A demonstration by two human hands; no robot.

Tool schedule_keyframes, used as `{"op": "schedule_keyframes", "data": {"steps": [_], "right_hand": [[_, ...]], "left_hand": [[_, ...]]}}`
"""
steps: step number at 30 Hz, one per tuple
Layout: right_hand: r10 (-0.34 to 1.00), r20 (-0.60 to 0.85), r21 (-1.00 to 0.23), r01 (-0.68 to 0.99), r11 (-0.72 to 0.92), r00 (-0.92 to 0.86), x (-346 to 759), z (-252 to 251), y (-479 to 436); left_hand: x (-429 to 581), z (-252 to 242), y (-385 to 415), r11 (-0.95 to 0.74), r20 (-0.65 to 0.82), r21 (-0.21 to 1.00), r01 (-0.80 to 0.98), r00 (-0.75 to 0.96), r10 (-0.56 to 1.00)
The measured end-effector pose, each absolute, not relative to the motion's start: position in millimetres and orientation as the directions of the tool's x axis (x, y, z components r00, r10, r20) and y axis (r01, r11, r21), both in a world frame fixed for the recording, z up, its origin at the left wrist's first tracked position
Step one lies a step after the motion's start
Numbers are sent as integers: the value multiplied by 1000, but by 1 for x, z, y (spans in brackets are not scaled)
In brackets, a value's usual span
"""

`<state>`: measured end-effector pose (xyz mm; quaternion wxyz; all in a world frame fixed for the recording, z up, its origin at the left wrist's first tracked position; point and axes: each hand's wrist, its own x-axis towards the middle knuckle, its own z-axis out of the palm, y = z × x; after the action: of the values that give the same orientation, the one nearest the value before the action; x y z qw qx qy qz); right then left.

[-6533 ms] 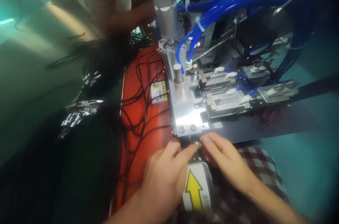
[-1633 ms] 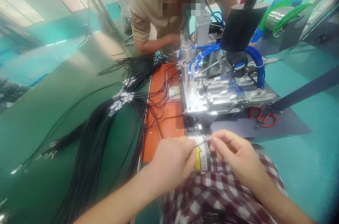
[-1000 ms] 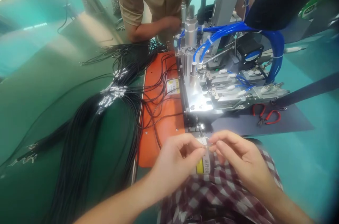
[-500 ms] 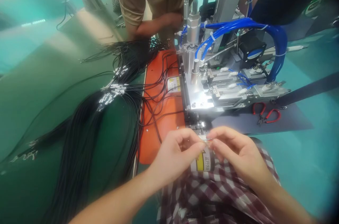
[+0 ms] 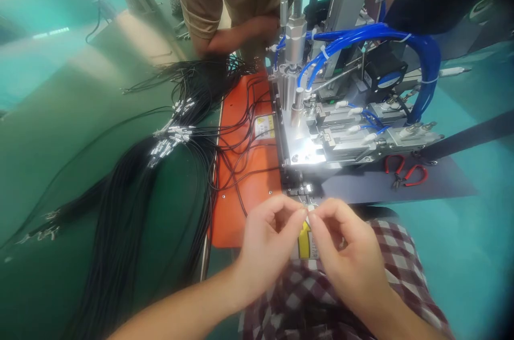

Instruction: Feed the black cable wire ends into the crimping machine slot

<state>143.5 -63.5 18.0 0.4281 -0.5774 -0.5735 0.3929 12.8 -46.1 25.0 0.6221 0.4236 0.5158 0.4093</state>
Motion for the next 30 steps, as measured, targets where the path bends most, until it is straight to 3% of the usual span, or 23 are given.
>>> {"op": "schedule_keyframes", "data": {"steps": [5,7,15,19,24,30], "right_hand": [[963,-269,-953,149,-262,-24,148,26,-56],[949,-310,-947,103,-303,-55,151,29,-55],[984,-167,-944,299,-139,-70,141,22,-62],[980,-169,-912,394,-116,-104,157,19,-56],[991,-125,-925,365,-104,-36,171,18,-50],[992,-72,-942,336,-32,-107,163,16,-52]], "left_hand": [[11,30,-41,375,-339,912,-164,212,917],[10,31,-40,417,-367,889,-191,249,896],[9,25,-44,478,-424,821,-312,229,876],[7,26,-41,513,-453,808,-288,253,855],[8,30,-38,538,-487,817,-210,249,837],[9,28,-37,560,-508,810,-177,267,819]]}}
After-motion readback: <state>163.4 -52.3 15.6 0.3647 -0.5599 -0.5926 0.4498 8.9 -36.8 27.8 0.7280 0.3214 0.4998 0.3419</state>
